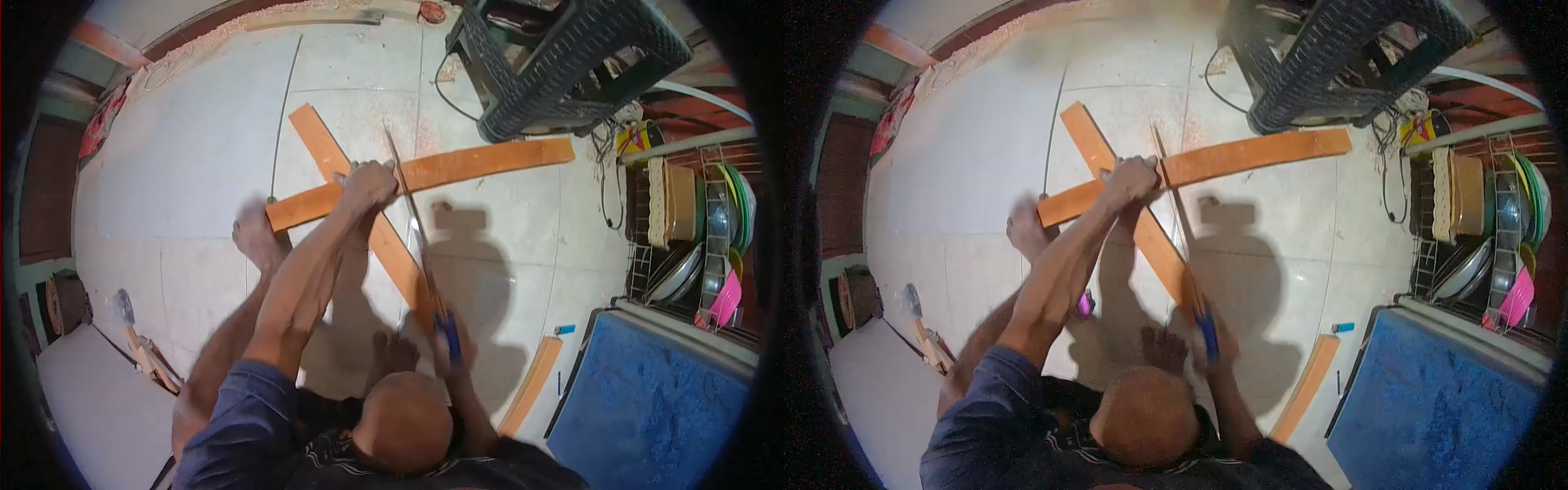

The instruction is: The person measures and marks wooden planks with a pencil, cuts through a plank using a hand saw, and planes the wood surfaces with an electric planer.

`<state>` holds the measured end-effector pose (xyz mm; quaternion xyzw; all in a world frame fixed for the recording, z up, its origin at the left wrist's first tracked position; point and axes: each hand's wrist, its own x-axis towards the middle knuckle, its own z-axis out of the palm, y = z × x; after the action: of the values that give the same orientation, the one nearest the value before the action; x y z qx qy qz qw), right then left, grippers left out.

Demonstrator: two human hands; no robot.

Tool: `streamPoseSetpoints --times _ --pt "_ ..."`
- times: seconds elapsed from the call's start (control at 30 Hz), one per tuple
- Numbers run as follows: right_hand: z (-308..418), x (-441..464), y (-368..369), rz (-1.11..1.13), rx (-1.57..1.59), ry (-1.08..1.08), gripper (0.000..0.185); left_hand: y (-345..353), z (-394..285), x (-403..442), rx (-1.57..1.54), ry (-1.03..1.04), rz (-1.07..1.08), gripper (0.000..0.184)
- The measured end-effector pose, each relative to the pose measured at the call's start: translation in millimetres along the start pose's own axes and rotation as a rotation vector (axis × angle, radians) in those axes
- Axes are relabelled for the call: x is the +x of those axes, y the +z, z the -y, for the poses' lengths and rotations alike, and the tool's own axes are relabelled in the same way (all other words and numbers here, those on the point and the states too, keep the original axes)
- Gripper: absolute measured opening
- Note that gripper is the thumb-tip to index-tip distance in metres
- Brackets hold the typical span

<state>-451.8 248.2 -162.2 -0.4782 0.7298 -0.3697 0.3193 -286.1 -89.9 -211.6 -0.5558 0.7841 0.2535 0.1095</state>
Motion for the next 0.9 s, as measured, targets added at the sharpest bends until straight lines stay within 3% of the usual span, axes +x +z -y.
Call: streamPoseSetpoints --times 0.07,0.1,0.17,0.2,0.23,0.3,0.37,0.43,0.47,0.53,0.6,0.63,0.7,0.77,0.8,0.83,0.9 --pt "-17 -38 -22 -0.023 -0.036 0.052 0.043 5 -3 3 -0.101 -0.13 0.018 0.046" --pt "-14 -29 -27 0.012 -0.044 -0.091 0.041 11 -2 4 -0.121 -0.143 -0.015 0.045" --pt "-17 7 4 -0.037 0.061 -0.2 0.036 21 7 2 -0.095 -0.136 -0.009 0.045" --pt "-1 55 30 -0.001 0.169 -0.102 0.047 23 9 15 -0.089 -0.12 -0.02 0.045" --pt "5 95 48 0.028 0.175 -0.179 0.049 26 10 28 -0.084 -0.104 -0.032 0.046" --pt "18 114 53 0.038 0.19 -0.103 0.046 81 42 50 -0.261 -0.019 -0.119 0.045" --pt "26 82 35 0.068 0.113 -0.035 0.049 49 27 26 -0.331 0.036 -0.182 0.045" --pt "-4 -13 -10 0.099 -0.05 -0.031 0.054 -2 -6 -5 -0.053 -0.112 0.007 0.038" --pt "-20 -55 -26 0.09 -0.098 -0.025 0.053 13 2 4 -0.061 -0.086 -0.04 0.036" --pt "-4 -61 -35 0.151 0.105 0.086 0.056 -3 -12 -13 -0.081 -0.138 -0.081 0.035" --pt "-6 9 13 0.094 0.032 -0.016 0.054 10 -2 -4 -0.094 -0.14 -0.067 0.033" --pt "14 53 35 0.04 0.162 -0.077 0.048 10 -2 -6 -0.091 -0.123 -0.069 0.033" --pt "45 121 65 -0.106 0.128 -0.297 0.039 11 -9 -22 0.062 -0.056 -0.299 0.038" --pt "45 92 29 0.188 0.095 0.035 0.032 19 -11 -38 0.077 -0.05 -0.218 0.037" --pt "12 53 20 0.057 0.183 -0.222 0.041 9 -14 -26 0.073 -0.061 -0.212 0.036" --pt "11 5 -4 0.151 -0.097 0.152 0.051 0 -12 -19 0.072 -0.082 -0.198 0.034" --pt "0 -68 -45 0.119 0.069 0.023 0.056 -8 -14 -14 0.042 -0.136 -0.086 0.031"
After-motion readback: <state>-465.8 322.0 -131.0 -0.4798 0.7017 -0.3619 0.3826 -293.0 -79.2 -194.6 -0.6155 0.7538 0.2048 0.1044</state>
